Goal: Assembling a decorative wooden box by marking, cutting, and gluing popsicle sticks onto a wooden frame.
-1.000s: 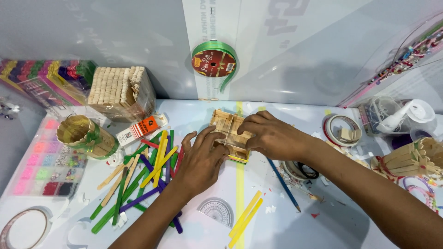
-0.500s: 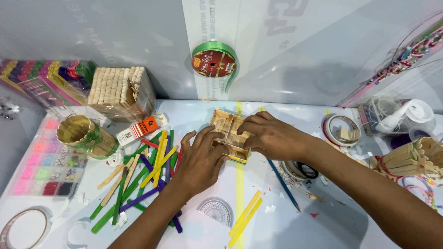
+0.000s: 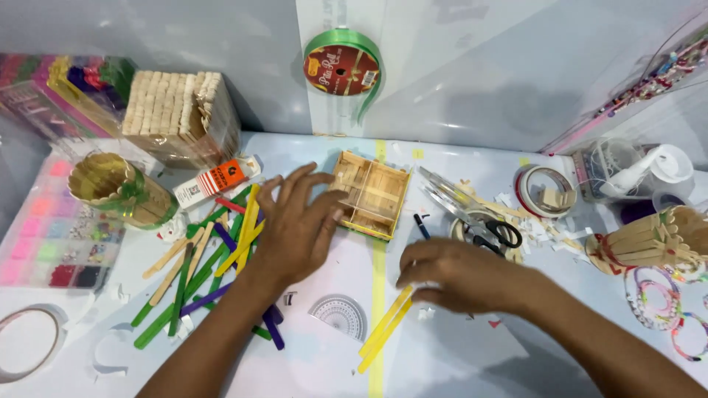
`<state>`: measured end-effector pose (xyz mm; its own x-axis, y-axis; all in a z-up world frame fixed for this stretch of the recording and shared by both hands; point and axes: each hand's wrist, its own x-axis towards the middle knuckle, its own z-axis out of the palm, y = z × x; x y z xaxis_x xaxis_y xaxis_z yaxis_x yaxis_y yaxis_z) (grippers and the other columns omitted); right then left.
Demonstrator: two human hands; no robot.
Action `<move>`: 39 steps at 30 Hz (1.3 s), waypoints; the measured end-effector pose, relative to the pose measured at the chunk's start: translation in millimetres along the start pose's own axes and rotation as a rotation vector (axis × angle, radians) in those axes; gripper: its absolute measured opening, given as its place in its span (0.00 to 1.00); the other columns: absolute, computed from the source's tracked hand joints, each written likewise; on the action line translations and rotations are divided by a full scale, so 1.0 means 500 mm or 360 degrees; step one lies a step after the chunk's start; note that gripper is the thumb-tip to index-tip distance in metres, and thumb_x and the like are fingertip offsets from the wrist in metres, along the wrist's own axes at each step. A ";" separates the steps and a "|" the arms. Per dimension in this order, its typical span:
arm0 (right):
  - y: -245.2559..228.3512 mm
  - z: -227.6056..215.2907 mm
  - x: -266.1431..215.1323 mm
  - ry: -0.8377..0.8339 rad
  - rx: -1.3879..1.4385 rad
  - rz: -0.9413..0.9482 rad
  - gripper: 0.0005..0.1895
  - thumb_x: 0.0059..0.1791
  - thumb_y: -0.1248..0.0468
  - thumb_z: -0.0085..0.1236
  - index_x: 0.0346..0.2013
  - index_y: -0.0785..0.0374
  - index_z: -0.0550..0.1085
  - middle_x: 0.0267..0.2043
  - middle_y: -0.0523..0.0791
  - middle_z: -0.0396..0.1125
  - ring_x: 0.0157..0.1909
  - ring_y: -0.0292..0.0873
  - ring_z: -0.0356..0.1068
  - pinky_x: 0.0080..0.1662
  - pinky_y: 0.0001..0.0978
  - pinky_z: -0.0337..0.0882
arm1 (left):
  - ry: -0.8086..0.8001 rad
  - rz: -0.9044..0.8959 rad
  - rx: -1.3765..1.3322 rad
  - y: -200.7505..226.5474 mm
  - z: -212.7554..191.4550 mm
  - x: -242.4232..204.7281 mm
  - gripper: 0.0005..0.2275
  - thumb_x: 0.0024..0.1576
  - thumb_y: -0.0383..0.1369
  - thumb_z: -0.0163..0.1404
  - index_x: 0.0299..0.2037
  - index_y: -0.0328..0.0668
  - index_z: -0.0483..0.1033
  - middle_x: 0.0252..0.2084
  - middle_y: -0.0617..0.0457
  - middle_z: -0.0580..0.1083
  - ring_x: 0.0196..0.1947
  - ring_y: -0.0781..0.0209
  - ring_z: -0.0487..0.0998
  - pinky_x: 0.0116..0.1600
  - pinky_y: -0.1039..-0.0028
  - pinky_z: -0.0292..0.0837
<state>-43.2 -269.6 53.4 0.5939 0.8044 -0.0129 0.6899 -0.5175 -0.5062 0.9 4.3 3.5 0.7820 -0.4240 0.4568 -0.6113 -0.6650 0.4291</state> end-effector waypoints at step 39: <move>-0.032 0.168 0.016 0.1108 0.1703 0.0846 0.06 0.46 0.71 0.66 0.35 0.71 0.79 0.23 0.50 0.71 0.23 0.41 0.66 0.29 0.30 0.71 | 0.0026 -0.0703 -0.1530 0.071 -0.035 -0.014 0.10 0.59 0.34 0.54 0.45 0.43 0.86 0.43 0.54 0.85 0.42 0.71 0.82 0.42 0.80 0.76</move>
<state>-84.5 -230.4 -11.1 0.9838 0.1091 -0.1423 -0.1447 0.0153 -0.9894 -28.5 -5.4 28.8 0.9611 -0.2503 0.1172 -0.1181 0.0113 0.9929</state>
